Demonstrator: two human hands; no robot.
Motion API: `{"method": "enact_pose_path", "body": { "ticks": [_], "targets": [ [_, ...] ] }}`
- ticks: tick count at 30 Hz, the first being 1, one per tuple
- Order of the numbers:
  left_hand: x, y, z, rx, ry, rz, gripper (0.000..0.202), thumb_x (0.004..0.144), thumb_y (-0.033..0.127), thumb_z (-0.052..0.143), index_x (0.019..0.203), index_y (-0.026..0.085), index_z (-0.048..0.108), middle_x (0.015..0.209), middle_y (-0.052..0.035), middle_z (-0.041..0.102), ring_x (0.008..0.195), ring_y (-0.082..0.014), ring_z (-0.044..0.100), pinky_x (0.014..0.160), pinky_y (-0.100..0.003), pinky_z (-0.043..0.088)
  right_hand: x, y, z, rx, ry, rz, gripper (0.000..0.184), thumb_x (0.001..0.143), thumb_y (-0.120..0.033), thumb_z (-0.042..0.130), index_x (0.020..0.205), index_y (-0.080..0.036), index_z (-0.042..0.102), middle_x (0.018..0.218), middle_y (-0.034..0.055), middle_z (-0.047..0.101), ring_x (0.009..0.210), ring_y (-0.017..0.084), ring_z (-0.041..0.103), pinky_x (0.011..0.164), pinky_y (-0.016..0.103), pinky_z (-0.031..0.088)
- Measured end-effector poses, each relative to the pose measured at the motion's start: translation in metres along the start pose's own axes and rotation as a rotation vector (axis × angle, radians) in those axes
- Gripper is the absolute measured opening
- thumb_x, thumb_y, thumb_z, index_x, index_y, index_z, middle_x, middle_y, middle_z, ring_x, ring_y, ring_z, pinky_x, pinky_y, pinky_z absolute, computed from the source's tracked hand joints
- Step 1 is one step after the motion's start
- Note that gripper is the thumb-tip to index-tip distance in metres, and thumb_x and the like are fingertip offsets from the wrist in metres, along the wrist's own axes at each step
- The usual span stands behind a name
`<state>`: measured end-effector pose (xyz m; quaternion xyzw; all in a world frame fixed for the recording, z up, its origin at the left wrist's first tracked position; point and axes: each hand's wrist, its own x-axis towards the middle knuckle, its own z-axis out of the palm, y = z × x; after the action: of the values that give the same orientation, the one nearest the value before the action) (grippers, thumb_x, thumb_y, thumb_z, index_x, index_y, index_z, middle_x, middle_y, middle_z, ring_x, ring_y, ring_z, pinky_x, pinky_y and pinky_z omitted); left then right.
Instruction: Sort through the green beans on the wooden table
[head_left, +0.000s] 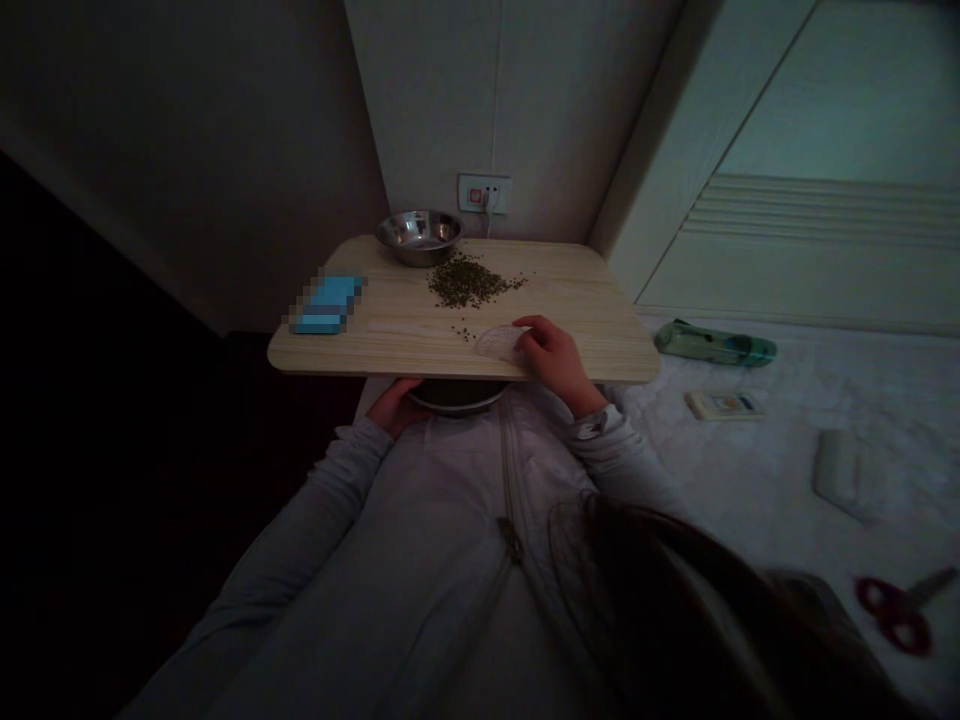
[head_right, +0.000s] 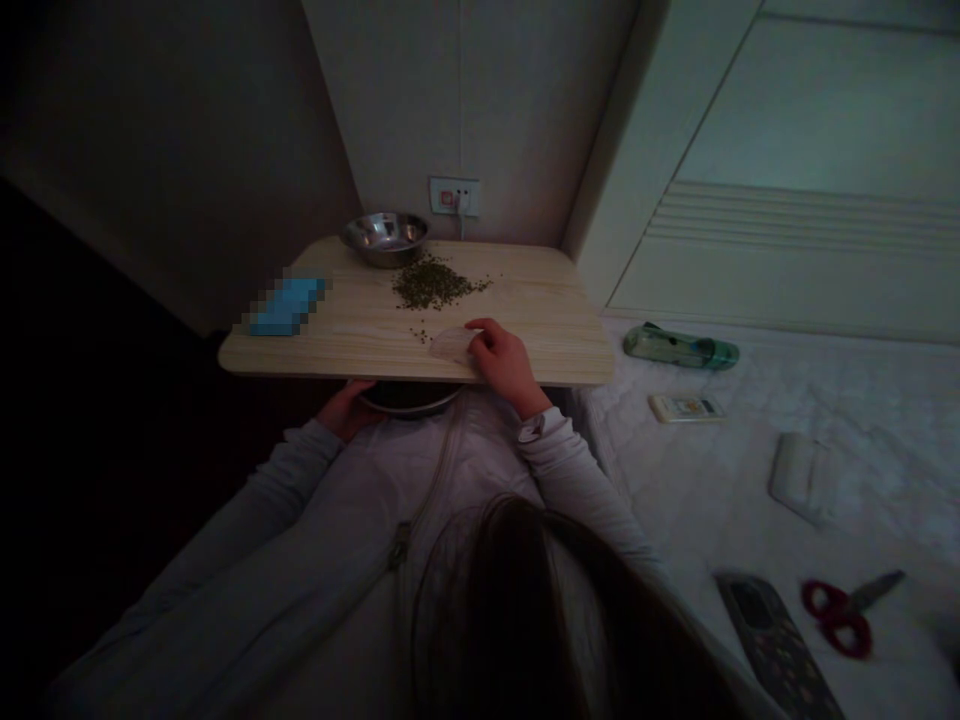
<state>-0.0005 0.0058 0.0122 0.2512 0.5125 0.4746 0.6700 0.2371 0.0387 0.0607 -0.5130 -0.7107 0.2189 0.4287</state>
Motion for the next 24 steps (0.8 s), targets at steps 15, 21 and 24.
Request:
{"method": "enact_pose_path", "body": {
  "ticks": [15,21,24],
  "targets": [
    [-0.0025,0.0014,0.0022,-0.029,0.015,-0.005,0.011,0.065,0.017,0.055,0.077,0.017,0.056,0.067,-0.0011,0.061,0.058,-0.0139,0.058,0.045,-0.024,0.050,-0.0008,-0.0025,-0.0008,-0.012,0.002,0.000,0.032,0.071,-0.022,0.041,0.098,-0.015,0.058,0.065,0.0012,0.061,0.057,0.013,0.049,0.057,0.026,0.037],
    [0.0009,-0.0008,-0.0004,-0.022,-0.011,0.001,0.014,0.066,0.018,0.054,0.080,0.017,0.057,0.070,-0.0021,0.062,0.063,-0.0155,0.059,0.047,-0.025,0.050,-0.0007,-0.0004,-0.0006,-0.007,-0.002,-0.003,0.032,0.072,-0.022,0.040,0.097,-0.016,0.058,0.066,0.0010,0.061,0.059,0.013,0.050,0.058,0.025,0.037],
    [0.0009,-0.0010,-0.0004,-0.014,-0.002,0.004,0.016,0.066,0.019,0.055,0.082,0.017,0.058,0.071,-0.0022,0.062,0.065,-0.0162,0.059,0.047,-0.026,0.050,-0.0002,0.0005,-0.0004,0.004,-0.008,0.001,0.031,0.072,-0.022,0.041,0.097,-0.016,0.058,0.066,0.0007,0.061,0.059,0.013,0.051,0.058,0.025,0.038]
  ]
}}
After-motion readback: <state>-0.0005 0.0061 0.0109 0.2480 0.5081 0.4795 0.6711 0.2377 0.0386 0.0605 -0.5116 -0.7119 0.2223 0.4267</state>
